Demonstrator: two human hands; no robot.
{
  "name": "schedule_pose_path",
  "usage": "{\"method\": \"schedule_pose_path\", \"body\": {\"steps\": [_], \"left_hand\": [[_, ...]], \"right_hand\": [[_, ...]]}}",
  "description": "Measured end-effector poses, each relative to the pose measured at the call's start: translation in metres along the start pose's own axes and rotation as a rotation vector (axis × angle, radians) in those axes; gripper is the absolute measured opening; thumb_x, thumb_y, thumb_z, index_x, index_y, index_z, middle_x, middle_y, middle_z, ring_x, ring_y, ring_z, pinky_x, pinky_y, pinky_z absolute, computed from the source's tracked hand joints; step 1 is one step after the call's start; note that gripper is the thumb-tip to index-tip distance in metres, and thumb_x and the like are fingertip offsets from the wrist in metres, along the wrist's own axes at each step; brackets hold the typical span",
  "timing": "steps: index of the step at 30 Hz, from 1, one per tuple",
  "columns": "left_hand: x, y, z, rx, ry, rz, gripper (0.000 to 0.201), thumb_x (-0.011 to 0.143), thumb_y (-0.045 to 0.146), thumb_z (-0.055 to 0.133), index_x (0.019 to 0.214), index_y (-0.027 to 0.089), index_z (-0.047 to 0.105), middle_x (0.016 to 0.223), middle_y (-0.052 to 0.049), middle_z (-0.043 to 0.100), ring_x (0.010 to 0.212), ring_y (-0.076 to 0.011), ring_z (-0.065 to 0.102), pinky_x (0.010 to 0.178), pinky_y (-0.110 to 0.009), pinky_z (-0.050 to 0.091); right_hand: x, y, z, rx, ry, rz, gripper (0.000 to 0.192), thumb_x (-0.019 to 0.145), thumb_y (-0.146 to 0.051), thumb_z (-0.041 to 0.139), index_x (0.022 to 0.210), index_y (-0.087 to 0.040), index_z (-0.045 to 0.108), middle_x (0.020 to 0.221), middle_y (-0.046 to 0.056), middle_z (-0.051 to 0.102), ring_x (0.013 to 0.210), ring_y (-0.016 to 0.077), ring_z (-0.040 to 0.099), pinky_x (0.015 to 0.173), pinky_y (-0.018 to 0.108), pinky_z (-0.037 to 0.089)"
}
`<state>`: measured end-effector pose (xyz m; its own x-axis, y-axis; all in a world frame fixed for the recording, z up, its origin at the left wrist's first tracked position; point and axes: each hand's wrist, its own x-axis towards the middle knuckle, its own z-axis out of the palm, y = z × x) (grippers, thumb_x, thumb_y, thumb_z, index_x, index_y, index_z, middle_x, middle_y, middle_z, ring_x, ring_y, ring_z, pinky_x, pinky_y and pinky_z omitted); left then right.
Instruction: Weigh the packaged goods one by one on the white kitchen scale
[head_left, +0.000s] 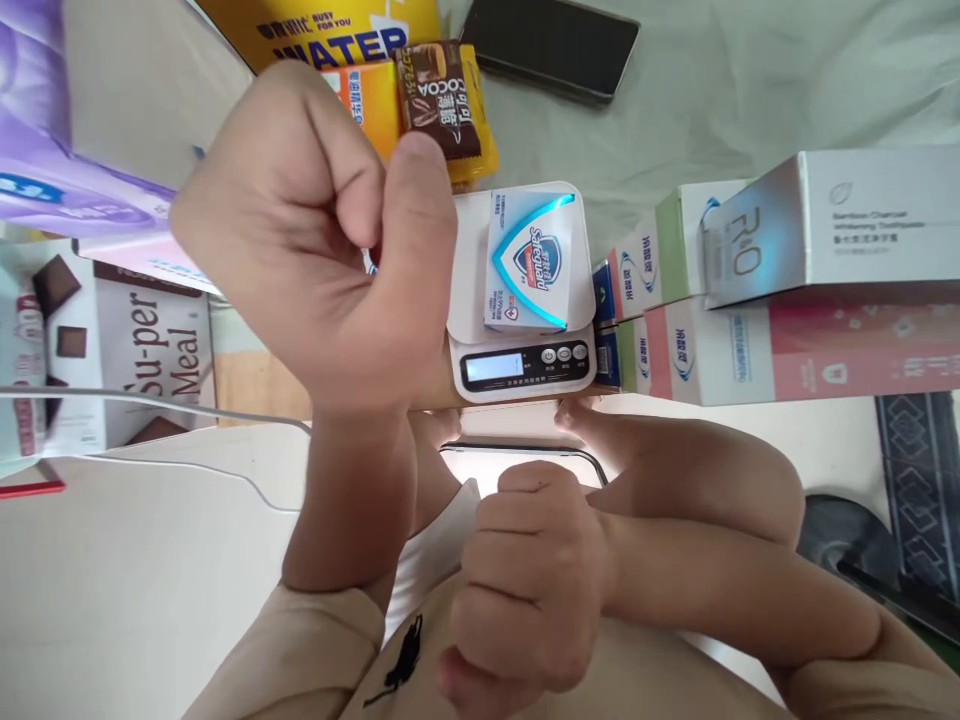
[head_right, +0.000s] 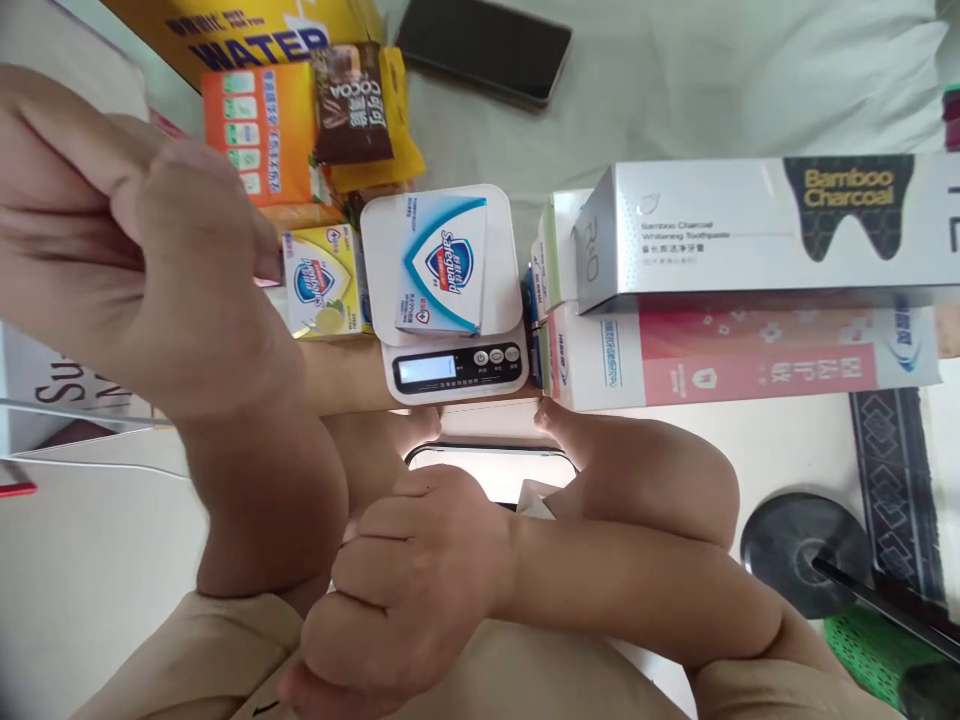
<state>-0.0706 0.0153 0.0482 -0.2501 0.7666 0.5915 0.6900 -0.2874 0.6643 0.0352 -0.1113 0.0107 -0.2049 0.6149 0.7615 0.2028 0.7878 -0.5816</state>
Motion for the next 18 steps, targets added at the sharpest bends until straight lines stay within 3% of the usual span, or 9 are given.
{"method": "schedule_pose_path", "body": {"steps": [1,5,10,15,18], "left_hand": [[-0.002,-0.001,0.003,-0.016,0.015,0.023,0.065,0.106,0.053,0.047,0.061,0.017,0.017,0.069,0.003,0.027,0.064,-0.0007,0.039,0.064,-0.034,0.037],[-0.005,-0.005,0.005,-0.100,-0.139,0.050,0.056,0.097,0.023,0.053,0.062,0.016,0.011,0.065,0.004,0.021,0.061,-0.0019,0.025,0.058,-0.031,0.027],[-0.011,-0.005,0.000,-0.122,-0.002,0.027,0.055,0.085,0.023,0.056,0.059,0.020,0.007,0.063,0.001,0.014,0.057,-0.0055,0.021,0.053,-0.029,0.027],[-0.013,-0.005,-0.003,0.034,-0.030,-0.119,0.049,0.079,0.038,0.051,0.055,0.022,0.011,0.059,-0.001,0.017,0.057,-0.0090,0.027,0.056,-0.032,0.031],[-0.014,-0.004,-0.003,-0.092,-0.022,-0.112,0.047,0.077,0.031,0.052,0.056,0.020,0.011,0.060,-0.001,0.015,0.058,-0.0079,0.023,0.058,-0.033,0.024]], "right_hand": [[-0.001,0.000,0.003,0.004,0.012,0.010,0.041,0.069,-0.036,0.056,0.057,-0.021,0.020,0.059,-0.005,0.011,0.055,0.0085,0.012,0.051,0.028,0.011],[0.003,0.002,0.005,-0.020,0.029,0.037,0.043,0.062,-0.034,0.055,0.058,-0.020,0.016,0.058,-0.005,0.010,0.056,0.0081,0.008,0.051,0.028,0.010],[0.007,0.003,0.003,-0.003,0.011,0.053,0.037,0.064,-0.024,0.054,0.056,-0.019,0.019,0.057,-0.005,0.012,0.054,0.0083,0.009,0.049,0.026,0.014],[0.006,0.003,0.008,0.066,0.037,0.063,0.033,0.071,-0.018,0.048,0.053,-0.020,0.021,0.057,-0.004,0.011,0.054,0.0093,0.007,0.048,0.027,0.012],[0.006,0.003,0.010,0.061,0.042,0.063,0.033,0.071,-0.017,0.049,0.053,-0.019,0.021,0.058,-0.004,0.011,0.053,0.0089,0.007,0.050,0.028,0.011]]}}
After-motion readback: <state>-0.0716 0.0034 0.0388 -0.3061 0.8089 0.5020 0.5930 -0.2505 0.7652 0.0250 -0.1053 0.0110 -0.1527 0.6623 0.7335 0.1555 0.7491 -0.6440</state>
